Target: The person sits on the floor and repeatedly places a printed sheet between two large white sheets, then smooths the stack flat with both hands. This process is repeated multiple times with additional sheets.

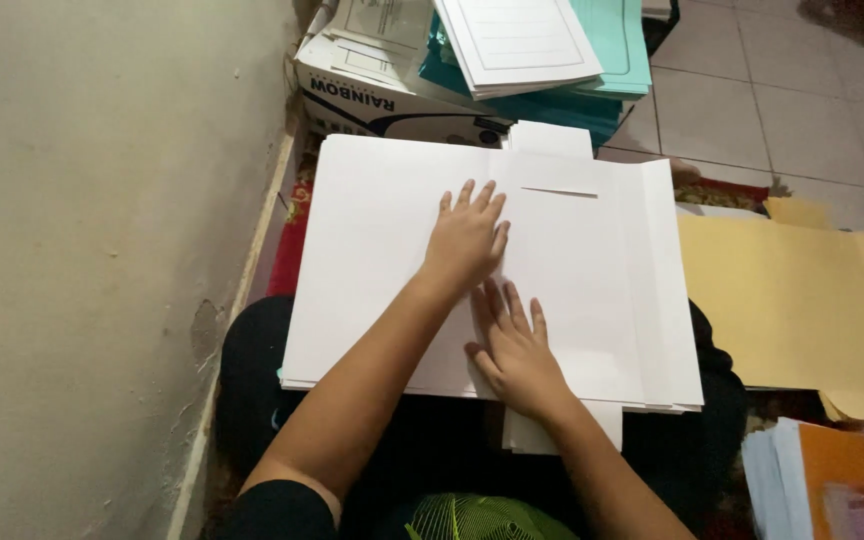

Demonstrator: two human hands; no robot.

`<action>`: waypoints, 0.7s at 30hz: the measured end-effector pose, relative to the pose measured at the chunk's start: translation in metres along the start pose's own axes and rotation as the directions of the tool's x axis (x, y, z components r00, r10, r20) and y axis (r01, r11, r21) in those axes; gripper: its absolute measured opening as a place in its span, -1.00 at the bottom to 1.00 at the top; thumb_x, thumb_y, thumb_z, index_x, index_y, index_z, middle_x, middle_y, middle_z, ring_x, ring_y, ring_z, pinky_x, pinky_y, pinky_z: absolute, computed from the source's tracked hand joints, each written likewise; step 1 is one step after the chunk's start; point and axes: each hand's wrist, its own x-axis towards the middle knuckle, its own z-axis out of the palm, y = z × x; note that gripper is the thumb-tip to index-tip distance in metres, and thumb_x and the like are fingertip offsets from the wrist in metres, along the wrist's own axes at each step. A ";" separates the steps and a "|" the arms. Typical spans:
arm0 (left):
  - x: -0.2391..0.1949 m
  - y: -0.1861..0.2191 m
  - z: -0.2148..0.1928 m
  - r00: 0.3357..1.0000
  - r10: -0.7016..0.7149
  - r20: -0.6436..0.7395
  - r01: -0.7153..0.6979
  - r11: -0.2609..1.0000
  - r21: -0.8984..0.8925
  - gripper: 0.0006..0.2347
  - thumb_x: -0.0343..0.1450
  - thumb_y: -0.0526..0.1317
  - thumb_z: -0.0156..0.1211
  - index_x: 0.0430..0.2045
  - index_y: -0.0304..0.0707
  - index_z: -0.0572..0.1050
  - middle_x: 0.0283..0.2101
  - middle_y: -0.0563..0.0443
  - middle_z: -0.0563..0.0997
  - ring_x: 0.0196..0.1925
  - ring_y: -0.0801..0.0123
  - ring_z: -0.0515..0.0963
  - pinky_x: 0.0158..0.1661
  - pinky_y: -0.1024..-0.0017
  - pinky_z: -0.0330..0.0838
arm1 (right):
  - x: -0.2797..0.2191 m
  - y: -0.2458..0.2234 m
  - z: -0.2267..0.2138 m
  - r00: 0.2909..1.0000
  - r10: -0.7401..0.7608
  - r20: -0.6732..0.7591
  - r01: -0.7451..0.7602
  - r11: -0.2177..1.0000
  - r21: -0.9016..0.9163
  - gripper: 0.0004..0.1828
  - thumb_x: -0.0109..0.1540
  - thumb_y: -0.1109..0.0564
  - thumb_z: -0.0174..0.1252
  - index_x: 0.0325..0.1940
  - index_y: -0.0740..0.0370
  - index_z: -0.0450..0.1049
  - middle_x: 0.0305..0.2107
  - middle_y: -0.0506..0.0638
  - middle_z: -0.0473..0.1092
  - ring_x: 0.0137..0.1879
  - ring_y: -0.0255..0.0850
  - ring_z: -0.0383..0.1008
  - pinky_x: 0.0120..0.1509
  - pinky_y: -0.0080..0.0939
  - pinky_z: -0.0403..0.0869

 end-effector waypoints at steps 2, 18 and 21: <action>-0.003 0.000 -0.001 1.000 -0.009 0.006 0.009 1.000 0.001 -0.57 0.53 -0.05 -0.11 0.28 -0.18 0.39 0.39 -0.17 0.36 0.49 -0.03 0.21 0.39 -0.18 -0.05 | 0.001 0.005 0.003 1.000 0.014 0.001 -0.014 0.999 0.041 -0.20 0.41 -0.25 -0.30 0.65 0.08 -0.27 0.58 0.08 -0.33 0.65 0.09 -0.49 0.59 0.23 -0.50; -0.006 -0.002 -0.010 0.998 -0.044 0.044 0.045 0.998 -0.040 -0.57 0.50 -0.10 -0.09 0.30 -0.13 0.39 0.42 -0.11 0.33 0.52 0.06 0.16 0.43 -0.07 -0.16 | -0.024 0.073 0.007 0.853 0.489 -0.184 -0.471 0.872 0.132 -0.17 0.38 -0.42 -0.35 0.65 -0.03 -0.16 0.58 0.13 -0.29 0.67 0.12 -0.46 0.62 0.22 -0.43; -0.008 0.002 -0.013 0.998 -0.056 0.039 0.057 0.997 -0.049 -0.57 0.50 -0.11 -0.07 0.29 -0.13 0.40 0.42 -0.11 0.34 0.52 0.08 0.16 0.44 -0.05 -0.17 | -0.029 0.077 0.007 0.822 0.546 -0.164 -0.538 0.838 0.092 -0.14 0.37 -0.48 -0.40 0.66 -0.10 -0.24 0.58 0.13 -0.37 0.65 0.18 -0.54 0.55 0.41 -0.46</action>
